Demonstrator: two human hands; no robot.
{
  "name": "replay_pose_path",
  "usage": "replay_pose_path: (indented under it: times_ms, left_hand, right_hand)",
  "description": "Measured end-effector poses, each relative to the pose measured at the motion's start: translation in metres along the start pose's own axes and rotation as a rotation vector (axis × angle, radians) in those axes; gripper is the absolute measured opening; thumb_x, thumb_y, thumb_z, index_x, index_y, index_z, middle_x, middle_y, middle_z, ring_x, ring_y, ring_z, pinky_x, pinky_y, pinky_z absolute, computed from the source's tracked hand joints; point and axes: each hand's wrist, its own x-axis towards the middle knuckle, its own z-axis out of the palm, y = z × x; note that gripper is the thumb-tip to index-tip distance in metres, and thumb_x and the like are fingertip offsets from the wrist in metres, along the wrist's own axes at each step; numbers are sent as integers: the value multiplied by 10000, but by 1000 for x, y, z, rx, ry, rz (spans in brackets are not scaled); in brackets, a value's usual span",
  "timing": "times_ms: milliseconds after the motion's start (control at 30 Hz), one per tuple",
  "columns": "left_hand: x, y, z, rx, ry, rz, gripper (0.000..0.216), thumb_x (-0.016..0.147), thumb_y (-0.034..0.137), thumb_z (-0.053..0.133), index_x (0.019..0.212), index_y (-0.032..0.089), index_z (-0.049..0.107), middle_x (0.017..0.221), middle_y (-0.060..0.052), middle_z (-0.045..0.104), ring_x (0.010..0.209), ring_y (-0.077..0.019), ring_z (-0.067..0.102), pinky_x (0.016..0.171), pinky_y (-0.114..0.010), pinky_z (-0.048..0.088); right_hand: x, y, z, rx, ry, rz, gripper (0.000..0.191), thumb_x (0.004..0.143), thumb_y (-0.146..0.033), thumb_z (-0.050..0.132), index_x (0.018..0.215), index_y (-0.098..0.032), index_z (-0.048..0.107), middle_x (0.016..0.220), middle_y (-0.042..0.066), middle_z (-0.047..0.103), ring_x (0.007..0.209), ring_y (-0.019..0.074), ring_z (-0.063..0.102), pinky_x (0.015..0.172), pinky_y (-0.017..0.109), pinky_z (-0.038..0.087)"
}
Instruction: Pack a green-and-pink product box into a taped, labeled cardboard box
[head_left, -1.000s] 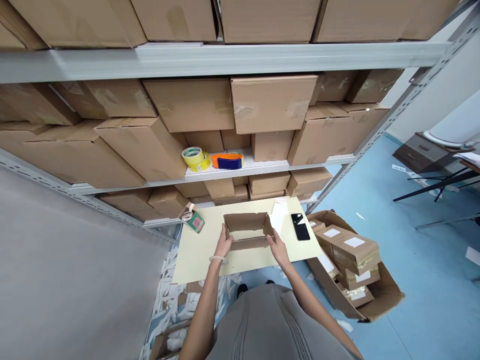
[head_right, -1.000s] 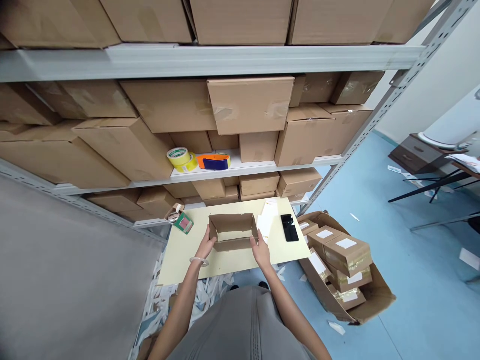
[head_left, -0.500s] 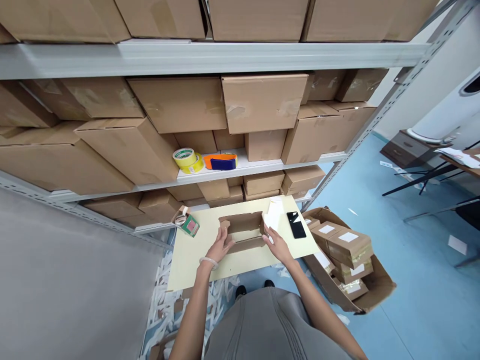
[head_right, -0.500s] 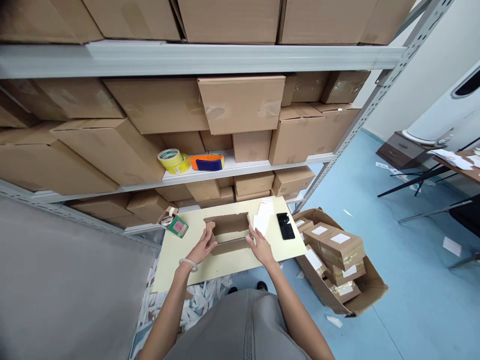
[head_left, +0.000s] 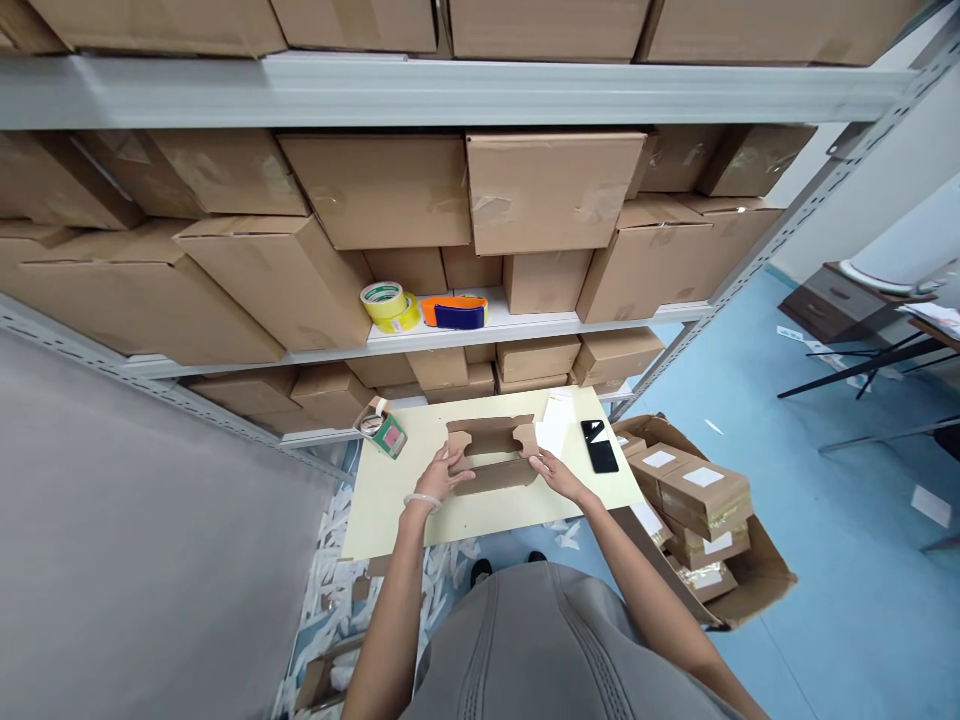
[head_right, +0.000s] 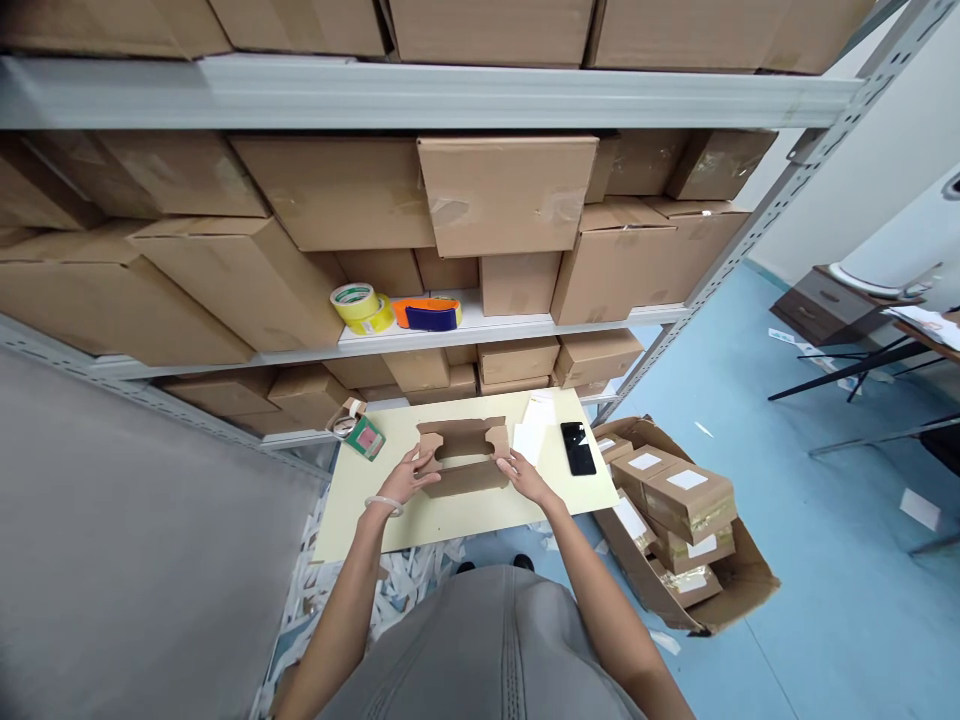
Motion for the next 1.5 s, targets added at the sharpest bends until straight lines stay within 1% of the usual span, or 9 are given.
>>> replay_pose_path:
  times_ms: [133,267,400,533,667,833,1000,1133,1500]
  left_hand:
    - [2,-10,0,81,76,46,349,720,469,719,960,220,767,1241,-86,673,1233,-254,580,1057,-366,450]
    - [-1,-13,20,53,332,-12,206,791,396,674,903,239,746,1092,-41,701,848,-177,688,835,-333,544]
    - [-5,-11,36,23,467,-58,174,806,311,676,946,209,654,1055,-25,671,691,-112,634,731,-282,514]
    - [-4,-8,39,63,494,-89,234,803,291,690,981,205,565,1042,-11,632,678,-92,606,691,-255,483]
    - [-2,-6,41,168,518,-81,271,830,293,659,1049,213,522,1157,-45,572,722,-105,622,694,-281,496]
    - [-11,1,46,361,563,-30,494,878,339,601,1316,191,425,1326,-152,515,1049,-237,640,853,-402,523]
    - [-21,24,54,718,529,254,579,947,240,419,1508,166,296,1561,-157,331,1466,-278,265,1178,-507,245]
    - [-17,41,68,856,357,422,597,971,285,330,1544,141,241,1599,-112,268,1510,-252,116,1222,-519,82]
    - [-12,13,97,870,222,367,586,995,366,243,1530,129,276,1583,-78,293,1484,-215,227,1234,-473,70]
  right_hand:
    - [2,17,15,85,222,29,714,737,-808,498,927,-172,760,1225,146,638,1199,316,559,1079,472,396]
    - [-4,19,23,65,374,-26,602,822,-645,526,1187,-181,644,1232,159,601,1096,288,602,914,447,515]
    - [0,-18,13,-342,477,-81,723,860,-416,543,1498,-171,308,1341,205,497,1127,313,582,917,489,498]
    - [27,-72,15,-814,326,-320,719,872,-269,539,1528,-157,267,1534,181,330,1442,324,264,1147,508,270]
    - [42,-88,40,-1031,134,-355,651,909,-276,511,1514,-135,317,1531,166,381,1468,315,218,1197,544,76]
    - [10,-50,65,-1050,151,-317,599,982,-335,392,1539,-146,273,1548,148,361,1465,297,241,1192,546,97]
    - [-10,-23,71,-1077,136,-321,574,1017,-371,290,1555,-181,227,1605,91,235,1490,269,178,1193,517,118]
    - [-5,-24,72,-1080,138,-317,571,1019,-376,278,1554,-182,225,1611,75,213,1496,254,162,1198,510,107]
    - [-10,-26,70,-1044,123,-290,592,1020,-384,280,1548,-123,223,1591,117,254,1492,234,185,1211,487,104]
